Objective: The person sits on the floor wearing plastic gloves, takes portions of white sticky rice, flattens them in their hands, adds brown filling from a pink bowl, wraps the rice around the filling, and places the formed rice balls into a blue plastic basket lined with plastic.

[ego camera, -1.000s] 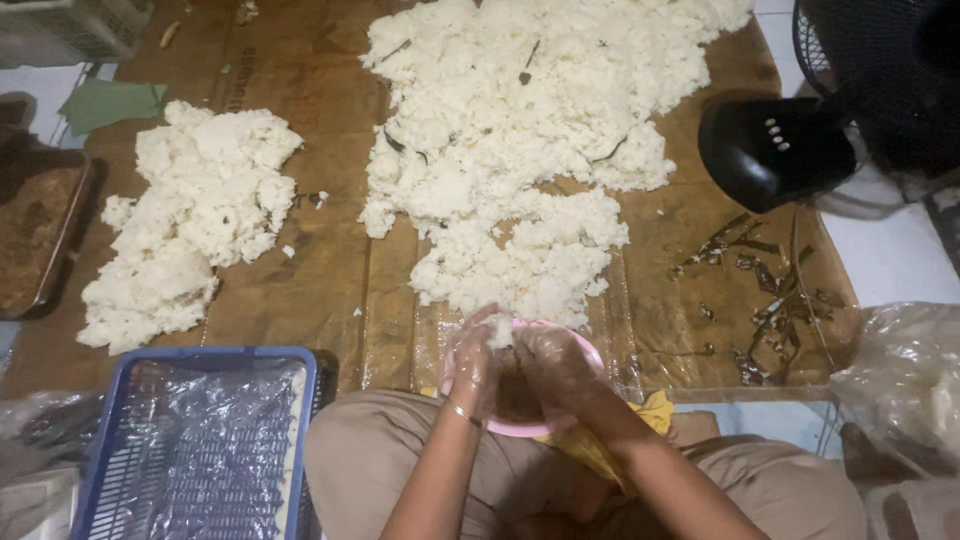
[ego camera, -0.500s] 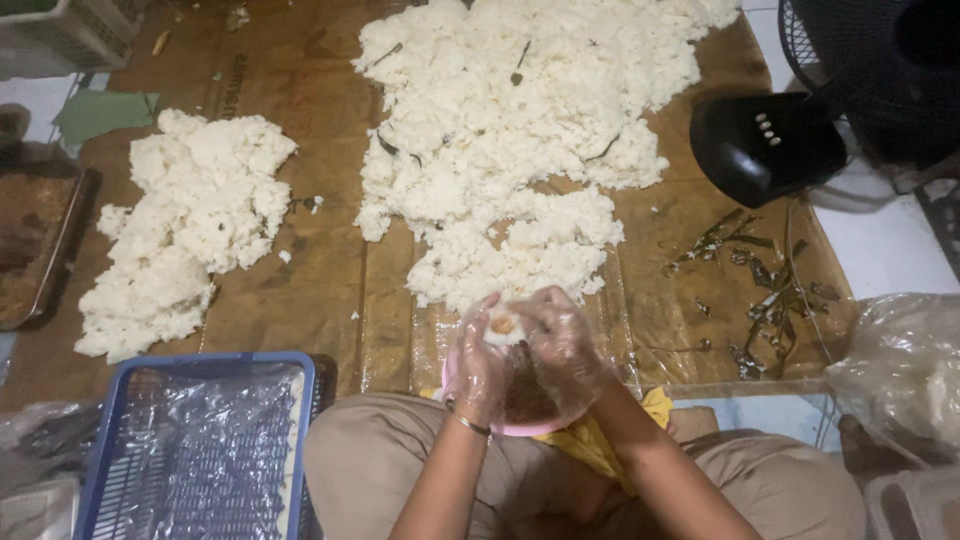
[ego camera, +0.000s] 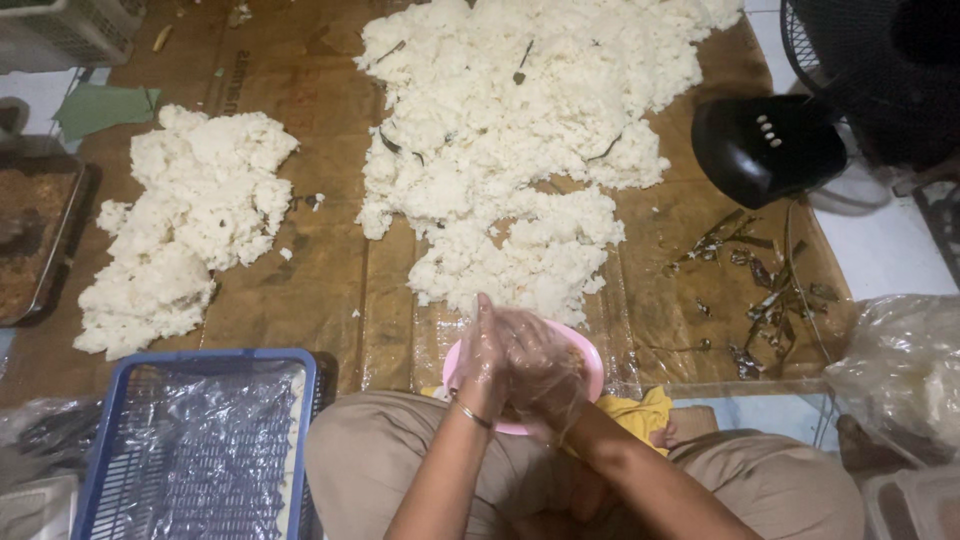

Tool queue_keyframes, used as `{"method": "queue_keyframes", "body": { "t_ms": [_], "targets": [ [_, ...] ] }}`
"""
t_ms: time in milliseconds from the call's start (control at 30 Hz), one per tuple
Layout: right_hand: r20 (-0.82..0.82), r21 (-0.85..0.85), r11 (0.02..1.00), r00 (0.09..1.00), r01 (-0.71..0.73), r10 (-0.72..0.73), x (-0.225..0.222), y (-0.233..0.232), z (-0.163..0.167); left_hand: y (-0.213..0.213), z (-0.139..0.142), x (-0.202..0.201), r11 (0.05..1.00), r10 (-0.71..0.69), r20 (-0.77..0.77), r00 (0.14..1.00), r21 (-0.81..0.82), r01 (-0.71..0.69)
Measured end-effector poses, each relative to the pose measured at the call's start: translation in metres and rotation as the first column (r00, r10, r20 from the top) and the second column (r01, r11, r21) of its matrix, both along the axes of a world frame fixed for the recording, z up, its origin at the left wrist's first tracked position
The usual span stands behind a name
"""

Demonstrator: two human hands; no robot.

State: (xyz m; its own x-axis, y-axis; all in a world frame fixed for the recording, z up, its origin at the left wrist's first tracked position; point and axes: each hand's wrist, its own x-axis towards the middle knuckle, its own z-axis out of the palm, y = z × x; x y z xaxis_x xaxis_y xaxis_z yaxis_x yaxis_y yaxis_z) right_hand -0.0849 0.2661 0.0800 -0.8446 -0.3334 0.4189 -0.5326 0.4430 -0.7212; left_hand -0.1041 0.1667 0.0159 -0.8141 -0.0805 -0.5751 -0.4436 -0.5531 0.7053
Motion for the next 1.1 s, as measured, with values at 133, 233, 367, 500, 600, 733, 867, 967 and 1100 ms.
{"method": "queue_keyframes", "body": {
  "t_ms": [133,233,367,500,600,733,867,967,1100],
  "targets": [
    [0.06,0.156,0.988,0.998,0.001,-0.01,-0.016,0.012,-0.026,0.002,0.016,-0.002,0.985,-0.171,0.024,0.985,-0.008,0.171],
    [0.137,0.286,0.958,0.988,0.031,-0.072,-0.036,0.022,-0.05,0.003,0.013,-0.01,0.563,-0.356,0.271,0.894,-0.702,0.437],
    [0.209,0.446,0.894,0.967,0.04,-0.147,-0.065,0.034,-0.072,0.012,-0.004,-0.024,0.778,-0.305,0.038,0.952,-0.567,0.272],
    [0.225,0.549,0.829,0.937,0.106,-0.268,-0.086,0.029,-0.074,0.021,-0.017,-0.031,0.961,-0.083,-0.043,0.996,-0.267,0.068],
    [0.264,0.339,0.934,0.941,0.115,-0.212,-0.082,0.026,-0.067,0.022,-0.028,-0.039,0.987,0.08,-0.003,0.997,-0.138,-0.08],
    [0.223,0.2,0.98,0.974,-0.007,-0.038,-0.071,0.034,-0.062,0.02,-0.049,-0.062,0.982,0.184,-0.09,0.979,-0.032,-0.187],
    [0.322,0.374,0.915,0.946,-0.154,0.028,-0.07,0.043,-0.07,0.017,-0.062,-0.069,0.977,0.191,-0.063,0.98,-0.08,-0.196],
    [0.366,0.415,0.887,0.93,-0.204,0.043,-0.072,0.048,-0.08,0.018,-0.057,-0.065,0.98,0.16,0.023,0.987,-0.12,-0.156],
    [0.43,0.457,0.845,0.9,-0.278,0.064,-0.078,0.049,-0.081,0.021,-0.044,-0.058,0.982,0.086,0.092,0.992,-0.173,-0.07]
  ]
}}
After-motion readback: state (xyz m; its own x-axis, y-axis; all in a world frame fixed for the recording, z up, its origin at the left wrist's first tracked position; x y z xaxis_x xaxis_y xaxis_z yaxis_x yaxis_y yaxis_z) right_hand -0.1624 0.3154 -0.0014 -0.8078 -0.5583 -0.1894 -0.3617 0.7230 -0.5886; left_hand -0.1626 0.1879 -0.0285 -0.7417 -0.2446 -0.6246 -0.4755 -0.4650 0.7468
